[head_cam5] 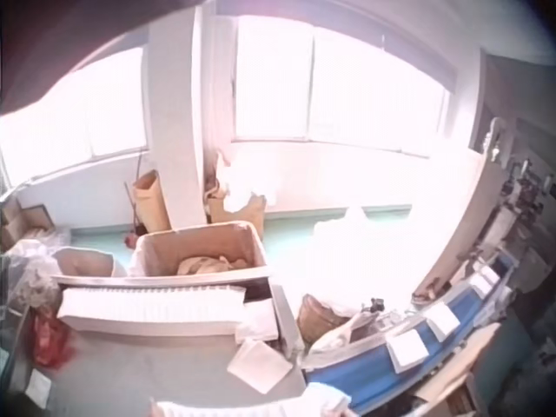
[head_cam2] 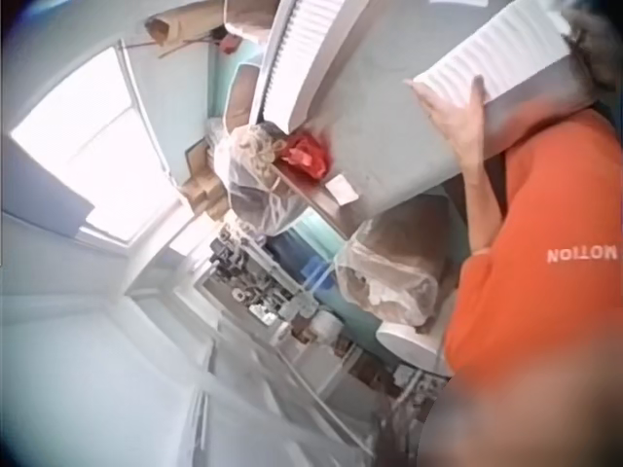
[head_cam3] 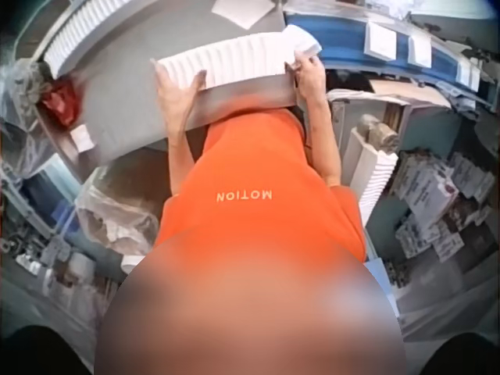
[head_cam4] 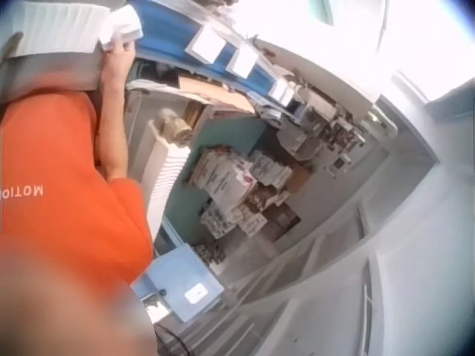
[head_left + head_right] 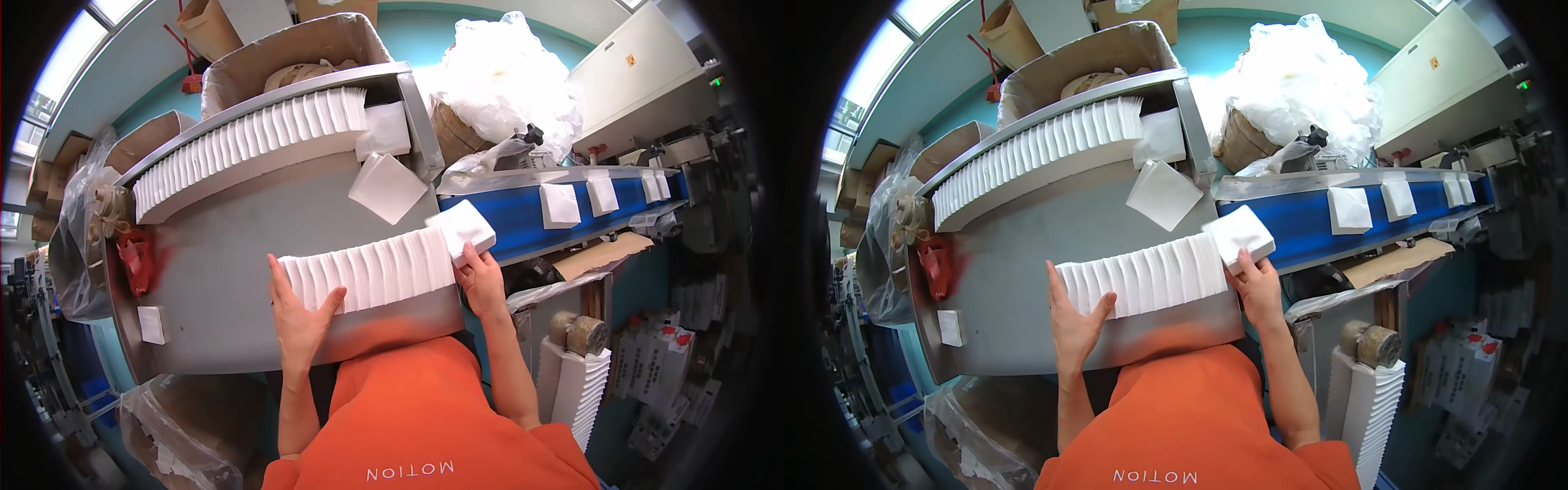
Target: Manually sorting and aligning pleated paper filters on an industrial production line.
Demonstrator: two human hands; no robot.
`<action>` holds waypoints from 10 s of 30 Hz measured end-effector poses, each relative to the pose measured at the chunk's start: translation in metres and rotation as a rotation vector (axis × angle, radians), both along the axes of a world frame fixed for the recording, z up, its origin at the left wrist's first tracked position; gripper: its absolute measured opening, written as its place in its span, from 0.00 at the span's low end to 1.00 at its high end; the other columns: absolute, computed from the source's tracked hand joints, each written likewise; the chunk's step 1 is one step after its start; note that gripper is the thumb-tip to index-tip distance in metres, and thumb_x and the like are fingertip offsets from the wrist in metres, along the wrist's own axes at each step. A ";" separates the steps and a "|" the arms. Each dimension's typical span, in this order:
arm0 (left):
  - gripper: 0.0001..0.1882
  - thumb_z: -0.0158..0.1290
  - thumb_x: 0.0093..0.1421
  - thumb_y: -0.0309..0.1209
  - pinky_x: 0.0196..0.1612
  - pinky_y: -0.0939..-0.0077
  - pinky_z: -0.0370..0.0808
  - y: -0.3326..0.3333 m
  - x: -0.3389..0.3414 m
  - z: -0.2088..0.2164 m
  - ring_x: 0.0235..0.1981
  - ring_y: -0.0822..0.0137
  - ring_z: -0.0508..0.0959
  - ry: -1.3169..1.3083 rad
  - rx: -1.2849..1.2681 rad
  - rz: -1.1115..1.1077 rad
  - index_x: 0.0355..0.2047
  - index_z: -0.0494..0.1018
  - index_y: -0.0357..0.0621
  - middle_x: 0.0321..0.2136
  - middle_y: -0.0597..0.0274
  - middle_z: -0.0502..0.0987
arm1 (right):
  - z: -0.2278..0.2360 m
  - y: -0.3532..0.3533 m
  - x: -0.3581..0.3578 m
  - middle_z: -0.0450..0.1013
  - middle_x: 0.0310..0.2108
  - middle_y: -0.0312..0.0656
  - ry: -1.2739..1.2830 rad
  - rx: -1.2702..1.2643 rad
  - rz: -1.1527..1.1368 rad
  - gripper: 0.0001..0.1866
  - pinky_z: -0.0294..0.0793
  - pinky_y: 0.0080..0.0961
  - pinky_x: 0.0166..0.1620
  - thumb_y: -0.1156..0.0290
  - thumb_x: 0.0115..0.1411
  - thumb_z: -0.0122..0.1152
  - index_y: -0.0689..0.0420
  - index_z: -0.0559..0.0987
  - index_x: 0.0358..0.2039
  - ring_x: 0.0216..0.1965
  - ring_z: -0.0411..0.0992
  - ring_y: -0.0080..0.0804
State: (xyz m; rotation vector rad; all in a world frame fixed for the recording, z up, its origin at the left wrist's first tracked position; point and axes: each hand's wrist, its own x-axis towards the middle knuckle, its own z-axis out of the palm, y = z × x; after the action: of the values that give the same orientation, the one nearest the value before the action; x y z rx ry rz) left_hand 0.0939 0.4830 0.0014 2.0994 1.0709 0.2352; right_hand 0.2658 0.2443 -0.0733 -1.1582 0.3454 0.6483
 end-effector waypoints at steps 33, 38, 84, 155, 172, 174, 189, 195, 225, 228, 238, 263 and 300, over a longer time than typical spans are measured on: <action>0.62 0.68 0.48 0.51 0.66 0.48 0.54 -0.022 0.020 0.000 0.68 0.40 0.51 0.037 0.039 -0.109 0.70 0.41 0.42 0.68 0.38 0.43 | 0.004 0.005 -0.012 0.75 0.44 0.44 0.081 -0.016 -0.011 0.21 0.76 0.26 0.47 0.69 0.63 0.61 0.67 0.71 0.52 0.43 0.75 0.28; 0.61 0.69 0.47 0.51 0.64 0.47 0.57 -0.032 0.024 -0.005 0.67 0.40 0.52 -0.043 0.077 -0.179 0.70 0.43 0.41 0.68 0.39 0.42 | 0.038 0.041 -0.019 0.75 0.39 0.44 -0.422 -0.438 0.374 0.27 0.71 0.27 0.46 0.48 0.63 0.60 0.62 0.74 0.46 0.43 0.73 0.34; 0.57 0.70 0.46 0.49 0.60 0.45 0.61 -0.043 0.036 -0.009 0.65 0.36 0.56 -0.082 0.178 -0.228 0.69 0.50 0.49 0.68 0.37 0.42 | -0.011 0.005 -0.035 0.75 0.43 0.41 0.038 -0.110 0.287 0.21 0.75 0.23 0.46 0.63 0.65 0.58 0.64 0.71 0.53 0.43 0.75 0.29; 0.51 0.64 0.56 0.32 0.56 0.65 0.72 -0.074 0.039 -0.028 0.57 0.56 0.71 -0.349 -0.666 -0.215 0.68 0.40 0.37 0.58 0.46 0.65 | 0.017 0.046 -0.041 0.74 0.42 0.36 -0.144 -0.108 0.340 0.19 0.71 0.21 0.46 0.57 0.69 0.52 0.60 0.75 0.50 0.41 0.71 0.20; 0.47 0.60 0.59 0.36 0.59 0.66 0.69 -0.069 0.040 -0.047 0.61 0.56 0.68 -0.349 -0.659 -0.289 0.68 0.43 0.34 0.61 0.44 0.63 | 0.040 0.048 -0.032 0.75 0.34 0.38 -0.401 -0.328 0.480 0.25 0.72 0.21 0.41 0.53 0.66 0.57 0.64 0.75 0.48 0.36 0.71 0.22; 0.47 0.61 0.59 0.35 0.58 0.65 0.69 -0.067 0.040 -0.046 0.60 0.56 0.68 -0.331 -0.612 -0.297 0.68 0.44 0.33 0.60 0.44 0.63 | 0.045 0.049 -0.033 0.75 0.34 0.37 -0.484 -0.434 0.516 0.23 0.71 0.20 0.40 0.55 0.67 0.56 0.65 0.75 0.47 0.35 0.69 0.20; 0.50 0.65 0.54 0.41 0.52 0.64 0.75 -0.058 0.054 -0.028 0.53 0.52 0.76 -0.317 -0.553 -0.199 0.64 0.45 0.31 0.53 0.40 0.70 | 0.017 0.054 -0.029 0.78 0.35 0.41 -0.489 -0.273 0.388 0.14 0.74 0.23 0.38 0.66 0.66 0.56 0.63 0.76 0.45 0.34 0.75 0.22; 0.34 0.61 0.58 0.43 0.45 0.71 0.76 -0.017 0.067 -0.023 0.43 0.65 0.76 -0.054 -0.591 -0.011 0.53 0.61 0.31 0.43 0.51 0.74 | 0.039 0.080 -0.025 0.76 0.32 0.50 -0.876 -0.417 0.606 0.26 0.75 0.31 0.40 0.73 0.60 0.60 0.58 0.66 0.58 0.33 0.77 0.40; 0.23 0.58 0.58 0.43 0.30 0.65 0.76 0.012 -0.002 0.030 0.25 0.59 0.82 -0.101 -0.212 0.143 0.29 0.74 0.28 0.21 0.46 0.79 | 0.072 0.109 -0.039 0.76 0.28 0.54 -1.223 -0.688 0.535 0.26 0.74 0.42 0.31 0.78 0.60 0.55 0.63 0.65 0.59 0.27 0.76 0.53; 0.27 0.55 0.57 0.48 0.33 0.58 0.78 -0.011 0.039 0.008 0.27 0.46 0.82 0.149 -0.169 -0.007 0.31 0.74 0.28 0.23 0.41 0.79 | 0.065 0.084 -0.045 0.77 0.30 0.55 -1.238 -0.851 0.499 0.18 0.76 0.40 0.32 0.78 0.60 0.55 0.64 0.71 0.52 0.29 0.77 0.52; 0.36 0.55 0.57 0.53 0.38 0.54 0.78 -0.034 0.066 -0.013 0.32 0.40 0.82 0.190 -0.038 -0.137 0.46 0.69 0.25 0.25 0.37 0.79 | 0.063 0.066 -0.029 0.77 0.27 0.49 -1.319 -1.120 0.426 0.14 0.76 0.37 0.34 0.77 0.60 0.55 0.64 0.75 0.47 0.29 0.77 0.45; 0.46 0.56 0.53 0.35 0.54 0.56 0.71 -0.025 0.031 -0.028 0.53 0.39 0.73 -0.112 -0.221 -0.033 0.67 0.45 0.31 0.54 0.32 0.68 | 0.019 0.159 0.080 0.71 0.48 0.47 -1.391 -1.036 0.597 0.21 0.77 0.45 0.41 0.78 0.57 0.59 0.55 0.71 0.52 0.39 0.76 0.53; 0.20 0.55 0.55 0.33 0.38 0.65 0.76 0.078 -0.046 -0.022 0.36 0.56 0.80 -0.315 -0.231 0.278 0.46 0.68 0.35 0.34 0.51 0.79 | 0.066 0.124 0.045 0.74 0.29 0.51 -1.282 -0.836 0.462 0.06 0.74 0.40 0.33 0.75 0.56 0.58 0.62 0.71 0.29 0.31 0.75 0.52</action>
State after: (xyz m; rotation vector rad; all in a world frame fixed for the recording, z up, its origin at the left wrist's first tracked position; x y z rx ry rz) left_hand 0.0475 0.5612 -0.0208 1.6411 1.1341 0.5324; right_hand 0.3110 0.3681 -0.0071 -2.2283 -0.8538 0.0045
